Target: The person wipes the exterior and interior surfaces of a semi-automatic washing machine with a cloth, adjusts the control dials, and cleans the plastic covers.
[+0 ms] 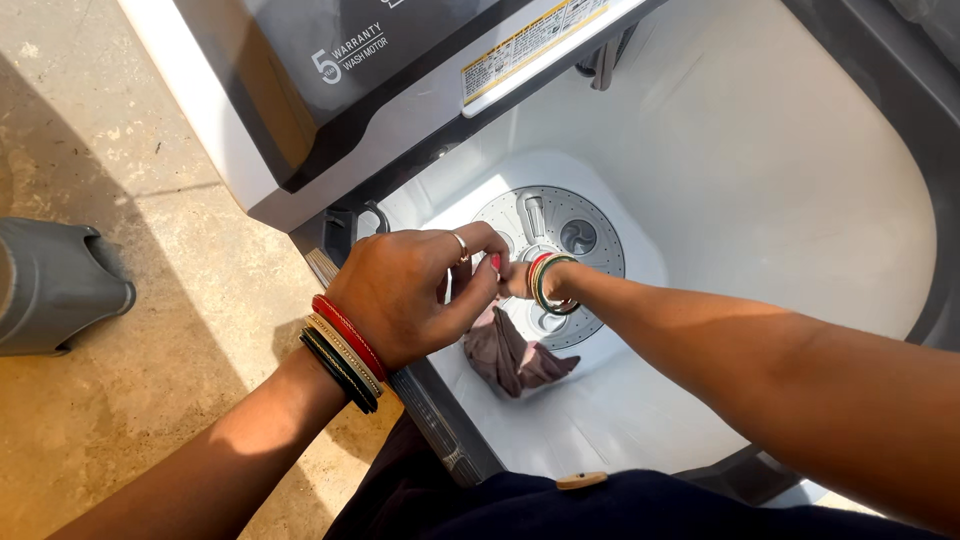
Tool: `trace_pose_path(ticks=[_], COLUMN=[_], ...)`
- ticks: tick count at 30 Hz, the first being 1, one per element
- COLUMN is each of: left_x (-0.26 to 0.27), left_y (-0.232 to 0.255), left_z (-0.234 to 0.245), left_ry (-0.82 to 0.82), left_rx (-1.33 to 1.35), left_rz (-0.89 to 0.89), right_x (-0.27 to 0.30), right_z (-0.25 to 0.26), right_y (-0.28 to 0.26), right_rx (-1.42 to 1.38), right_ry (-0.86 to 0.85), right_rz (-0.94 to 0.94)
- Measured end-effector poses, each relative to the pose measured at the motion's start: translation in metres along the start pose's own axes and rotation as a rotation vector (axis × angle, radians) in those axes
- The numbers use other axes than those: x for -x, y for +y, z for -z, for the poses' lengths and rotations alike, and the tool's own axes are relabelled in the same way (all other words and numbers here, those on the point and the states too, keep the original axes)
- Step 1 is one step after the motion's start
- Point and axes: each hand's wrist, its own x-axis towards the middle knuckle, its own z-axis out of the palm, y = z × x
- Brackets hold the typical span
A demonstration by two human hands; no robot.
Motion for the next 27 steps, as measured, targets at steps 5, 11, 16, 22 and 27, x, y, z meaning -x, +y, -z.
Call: trace_pose_path(ticks=[5,11,16,22,27], left_x=[-0.002,-0.003,-0.003,-0.002,0.0], left_y=[0.002,0.004,0.001,0.0,0.001], left_z=[0.002,0.005,0.001,0.002,0.003], left_ry=[-0.009,-0.084,-0.025,-0.052,-0.03], left_rx=[0.01,-0.016,-0.019,-0.035,-0.013], left_rz=[0.002,0.126,0.044,0.033,0.052], right_x=[0.04,0.088,0.016,0.009,0.092], right_z=[0.104,0.03,-0.034,0.102,0.12], right_y=[0.048,0.078,0.056,0.041,0.068], right_rx=[-0.196,0.251,-0.047,-0.372,0.026], right_ry=[0.929,0.359,-0.378,0.692,0.952], right_rz=[-0.36,-0.484,-0.222,-0.325,-0.516])
